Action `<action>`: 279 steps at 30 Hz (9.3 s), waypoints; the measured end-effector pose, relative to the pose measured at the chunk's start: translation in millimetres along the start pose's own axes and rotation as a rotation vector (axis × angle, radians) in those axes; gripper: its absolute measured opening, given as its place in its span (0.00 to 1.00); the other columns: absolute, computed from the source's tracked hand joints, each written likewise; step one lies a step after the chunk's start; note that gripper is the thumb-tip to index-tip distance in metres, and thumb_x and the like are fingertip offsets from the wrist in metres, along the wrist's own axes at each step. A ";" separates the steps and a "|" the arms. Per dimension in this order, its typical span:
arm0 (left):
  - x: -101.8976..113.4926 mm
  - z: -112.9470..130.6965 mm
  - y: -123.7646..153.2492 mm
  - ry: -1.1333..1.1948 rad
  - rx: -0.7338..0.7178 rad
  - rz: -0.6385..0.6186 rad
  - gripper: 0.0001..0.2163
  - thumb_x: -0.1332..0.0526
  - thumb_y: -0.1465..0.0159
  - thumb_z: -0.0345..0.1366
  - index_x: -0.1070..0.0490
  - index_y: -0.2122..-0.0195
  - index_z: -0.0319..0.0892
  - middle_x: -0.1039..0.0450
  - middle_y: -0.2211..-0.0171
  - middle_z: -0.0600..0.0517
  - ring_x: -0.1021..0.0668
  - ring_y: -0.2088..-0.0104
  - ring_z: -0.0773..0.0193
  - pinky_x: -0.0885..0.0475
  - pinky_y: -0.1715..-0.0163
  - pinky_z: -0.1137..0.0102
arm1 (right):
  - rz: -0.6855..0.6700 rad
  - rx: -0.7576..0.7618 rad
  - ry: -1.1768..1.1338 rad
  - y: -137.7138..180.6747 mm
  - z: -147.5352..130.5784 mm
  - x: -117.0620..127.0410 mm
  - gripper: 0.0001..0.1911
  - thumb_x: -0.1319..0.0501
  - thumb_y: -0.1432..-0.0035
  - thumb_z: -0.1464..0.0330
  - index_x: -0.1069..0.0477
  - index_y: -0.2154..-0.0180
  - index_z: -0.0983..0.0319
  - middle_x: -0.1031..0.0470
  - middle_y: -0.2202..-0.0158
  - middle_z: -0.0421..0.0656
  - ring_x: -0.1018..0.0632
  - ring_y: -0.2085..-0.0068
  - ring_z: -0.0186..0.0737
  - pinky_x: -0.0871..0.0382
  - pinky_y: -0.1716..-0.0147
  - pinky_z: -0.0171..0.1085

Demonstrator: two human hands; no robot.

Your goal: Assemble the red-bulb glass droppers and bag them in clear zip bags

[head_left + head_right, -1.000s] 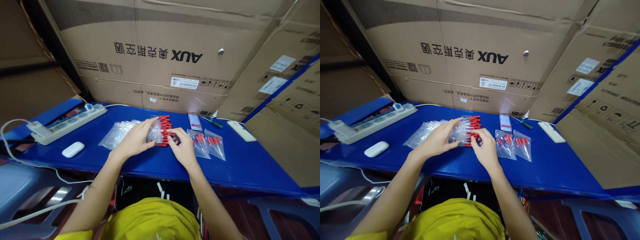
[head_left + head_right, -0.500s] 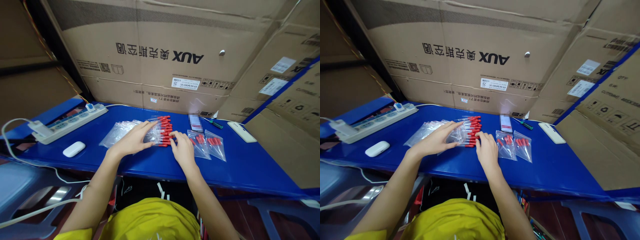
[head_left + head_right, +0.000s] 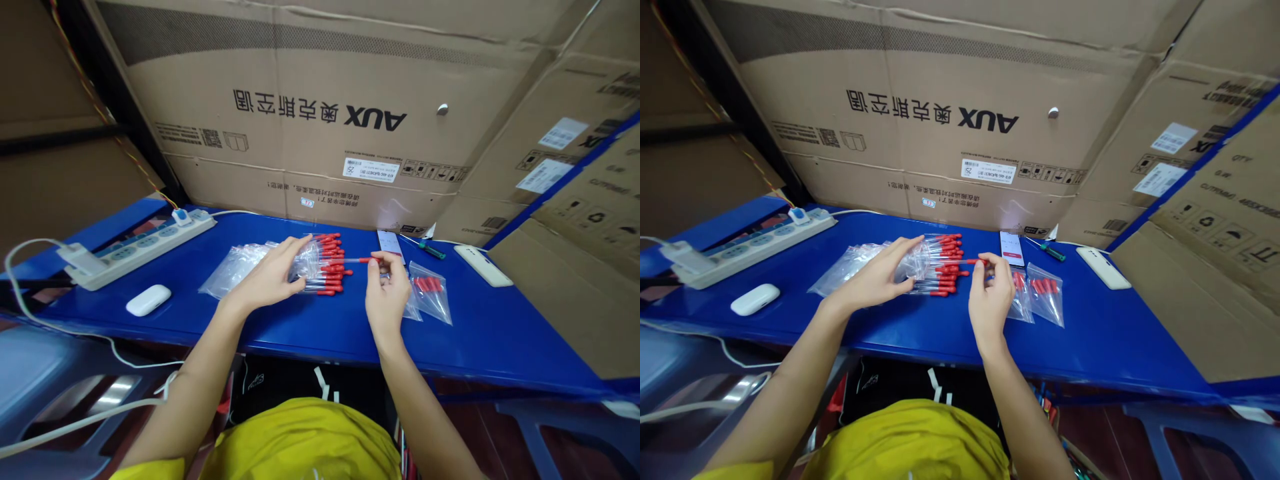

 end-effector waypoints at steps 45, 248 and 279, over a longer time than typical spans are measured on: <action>7.7 19.5 -0.7 -0.032 -0.045 0.078 0.37 0.37 0.33 0.38 0.45 0.23 0.46 0.35 0.33 0.42 0.30 0.35 0.46 0.34 0.33 0.50 | -0.696 -0.108 0.269 19.2 36.0 -50.8 0.09 0.30 0.42 0.71 0.28 0.63 0.55 0.17 0.66 0.36 0.19 0.67 0.40 0.28 0.62 0.38; -0.8 24.6 -5.4 -0.053 -0.117 0.116 0.38 0.37 0.32 0.39 0.49 0.22 0.45 0.35 0.34 0.40 0.31 0.37 0.44 0.35 0.33 0.47 | -0.420 0.122 0.161 6.4 0.7 -33.1 0.08 0.41 0.33 0.70 0.24 0.55 0.57 0.18 0.58 0.43 0.21 0.65 0.40 0.27 0.64 0.39; -7.5 17.6 -6.2 -0.073 -0.102 0.096 0.38 0.36 0.34 0.37 0.46 0.23 0.43 0.34 0.35 0.39 0.29 0.39 0.44 0.33 0.35 0.48 | -0.225 -0.023 0.018 -1.0 10.2 -18.4 0.05 0.38 0.37 0.65 0.27 0.60 0.58 0.24 0.67 0.39 0.24 0.70 0.37 0.32 0.70 0.35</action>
Point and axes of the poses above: each hand's wrist, its own y-axis away from the middle knuckle, its own x-axis out of the back of the hand, z = x × y, the point moved 8 cm from there along -y, towards the middle knuckle
